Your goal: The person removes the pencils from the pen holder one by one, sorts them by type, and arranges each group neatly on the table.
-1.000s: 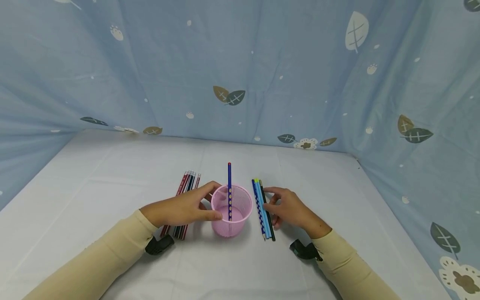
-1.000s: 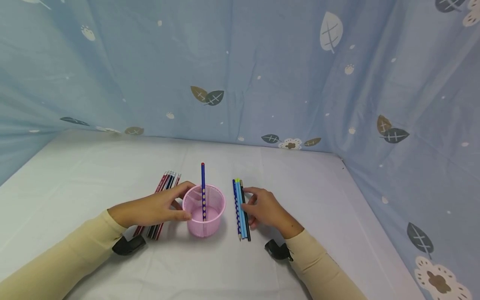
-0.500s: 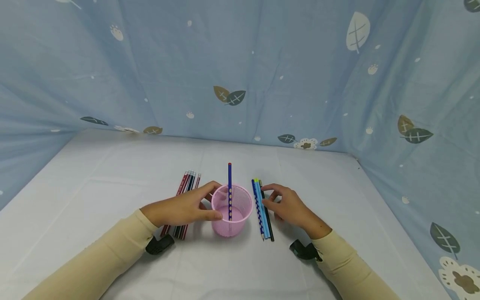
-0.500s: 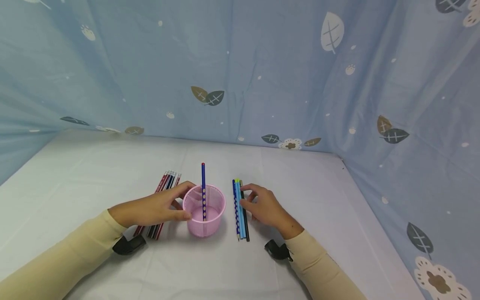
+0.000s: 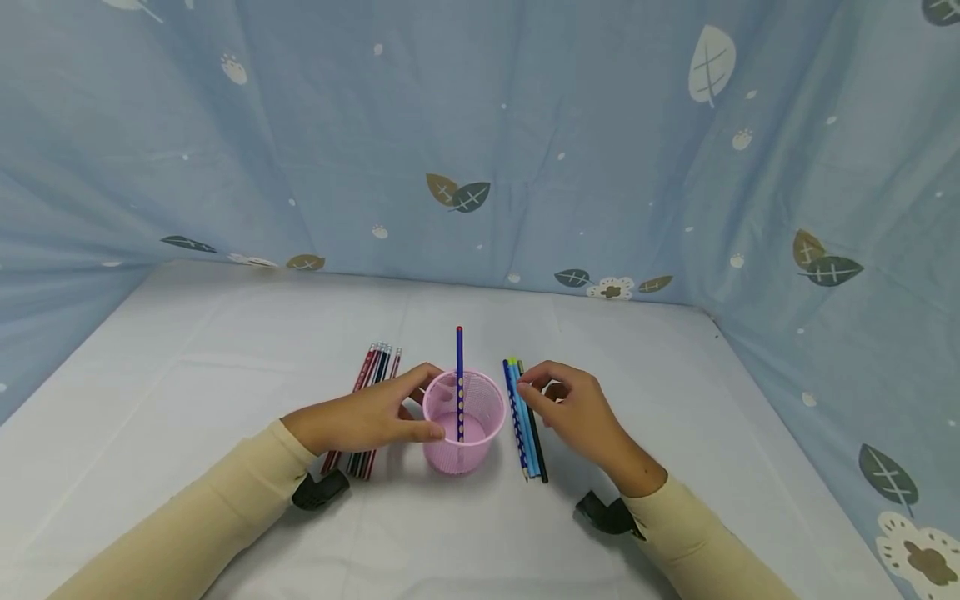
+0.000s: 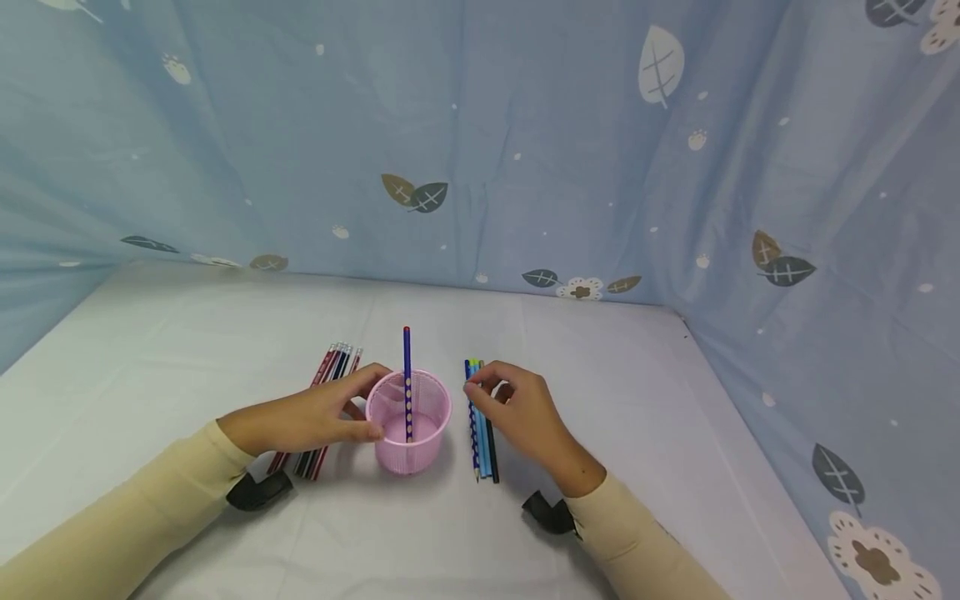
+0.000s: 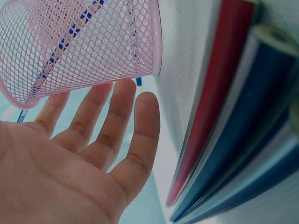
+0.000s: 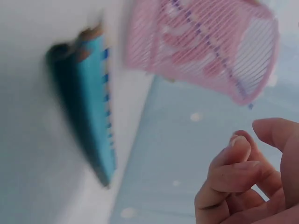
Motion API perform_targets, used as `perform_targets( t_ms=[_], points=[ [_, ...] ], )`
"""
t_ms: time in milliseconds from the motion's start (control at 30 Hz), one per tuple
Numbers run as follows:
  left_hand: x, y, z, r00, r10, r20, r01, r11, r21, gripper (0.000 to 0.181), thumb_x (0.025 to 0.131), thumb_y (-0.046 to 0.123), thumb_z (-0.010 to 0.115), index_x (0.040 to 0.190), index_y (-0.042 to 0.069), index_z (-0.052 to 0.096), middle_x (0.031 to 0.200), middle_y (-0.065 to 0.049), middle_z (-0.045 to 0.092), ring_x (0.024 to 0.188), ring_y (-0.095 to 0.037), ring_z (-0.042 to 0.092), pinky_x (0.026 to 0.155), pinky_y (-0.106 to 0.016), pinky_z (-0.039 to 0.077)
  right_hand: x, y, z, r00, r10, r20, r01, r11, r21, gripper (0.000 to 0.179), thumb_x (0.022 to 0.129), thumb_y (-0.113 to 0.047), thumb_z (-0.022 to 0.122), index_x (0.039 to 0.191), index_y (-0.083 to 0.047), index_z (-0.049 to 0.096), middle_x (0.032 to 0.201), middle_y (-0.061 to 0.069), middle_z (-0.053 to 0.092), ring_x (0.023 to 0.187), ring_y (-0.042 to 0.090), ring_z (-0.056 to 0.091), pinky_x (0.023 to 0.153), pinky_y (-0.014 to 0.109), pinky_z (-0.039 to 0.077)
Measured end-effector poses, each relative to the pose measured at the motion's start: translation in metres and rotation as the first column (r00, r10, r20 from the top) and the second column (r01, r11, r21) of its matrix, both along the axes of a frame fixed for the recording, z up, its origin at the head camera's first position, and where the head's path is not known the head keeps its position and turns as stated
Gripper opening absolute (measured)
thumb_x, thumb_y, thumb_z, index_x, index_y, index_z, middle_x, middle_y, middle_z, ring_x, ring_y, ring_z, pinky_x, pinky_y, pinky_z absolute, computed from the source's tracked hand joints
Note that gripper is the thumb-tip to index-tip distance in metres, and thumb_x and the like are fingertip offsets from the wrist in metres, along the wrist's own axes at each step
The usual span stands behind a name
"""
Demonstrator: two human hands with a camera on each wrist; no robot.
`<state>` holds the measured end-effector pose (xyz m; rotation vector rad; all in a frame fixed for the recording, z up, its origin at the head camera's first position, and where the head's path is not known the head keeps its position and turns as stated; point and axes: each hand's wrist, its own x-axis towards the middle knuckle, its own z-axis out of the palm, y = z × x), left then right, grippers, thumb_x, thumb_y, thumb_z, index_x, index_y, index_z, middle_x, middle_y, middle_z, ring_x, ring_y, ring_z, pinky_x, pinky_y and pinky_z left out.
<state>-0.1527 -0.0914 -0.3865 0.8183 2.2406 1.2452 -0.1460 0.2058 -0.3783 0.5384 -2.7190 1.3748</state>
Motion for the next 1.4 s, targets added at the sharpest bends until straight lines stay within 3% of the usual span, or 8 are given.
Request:
perform_targets(
  t_ms=[233,433,700,933,1167,1400],
  points=[
    [0.0,0.002,0.001,1.0,-0.002,-0.005,0.002,1.0,-0.007,0.059,0.094,0.042,0.068,0.143,0.026,0.038,0.135,-0.007,0.055,0.114,-0.023,0.062,0.095,-0.04,0.055,0.015,-0.007,0.013,0.991,0.04,-0.13,-0.045,0.998,-0.036,0.008,0.095,-0.018,0.07,0.1,-0.013,0.072,0.084,0.001,0.066,0.068,0.013,0.058,0.06,0.024,0.054],
    [0.001,0.001,0.002,1.0,0.002,-0.01,-0.002,1.0,-0.002,0.056,0.095,0.038,0.068,0.142,0.027,0.039,0.135,-0.005,0.056,0.121,-0.024,0.058,0.097,-0.04,0.053,0.014,-0.021,0.02,0.985,0.094,-0.146,-0.103,0.993,-0.053,0.009,0.094,-0.015,0.071,0.101,-0.011,0.073,0.091,0.002,0.07,0.076,0.014,0.061,0.068,0.023,0.056],
    [0.0,0.0,0.001,1.0,-0.022,-0.021,0.022,0.999,0.026,0.057,0.096,0.039,0.067,0.142,0.025,0.039,0.135,-0.004,0.056,0.127,-0.025,0.054,0.099,-0.039,0.051,0.008,-0.038,0.025,0.968,0.132,-0.215,-0.143,0.989,-0.037,0.009,0.094,-0.013,0.071,0.1,-0.008,0.073,0.086,0.0,0.069,0.072,0.014,0.056,0.063,0.024,0.051],
    [0.0,0.0,0.001,1.0,-0.011,-0.025,0.011,1.0,0.009,0.056,0.095,0.041,0.067,0.141,0.028,0.039,0.135,-0.002,0.056,0.127,-0.022,0.054,0.099,-0.038,0.052,0.004,-0.051,0.022,0.965,0.126,-0.229,-0.135,0.99,-0.025,0.007,0.093,-0.015,0.071,0.098,-0.01,0.074,0.081,-0.005,0.067,0.072,0.013,0.054,0.062,0.027,0.05],
    [0.001,-0.002,0.001,1.0,-0.002,-0.016,0.002,1.0,0.006,0.055,0.096,0.038,0.068,0.141,0.03,0.039,0.135,-0.004,0.056,0.124,-0.025,0.057,0.097,-0.038,0.053,0.003,-0.055,0.016,0.933,0.141,-0.33,-0.135,0.99,0.042,0.004,0.091,-0.012,0.074,0.095,-0.013,0.075,0.082,-0.005,0.062,0.074,0.014,0.052,0.062,0.032,0.052],
    [-0.001,0.0,0.0,1.0,-0.015,-0.014,0.015,1.0,0.003,0.059,0.095,0.045,0.066,0.143,0.028,0.038,0.136,-0.004,0.056,0.125,-0.024,0.056,0.097,-0.039,0.053,0.003,-0.054,0.01,0.947,0.121,-0.298,-0.114,0.993,0.039,0.007,0.088,-0.012,0.076,0.095,-0.014,0.076,0.091,-0.003,0.056,0.087,0.01,0.054,0.077,0.029,0.055]
  ],
)
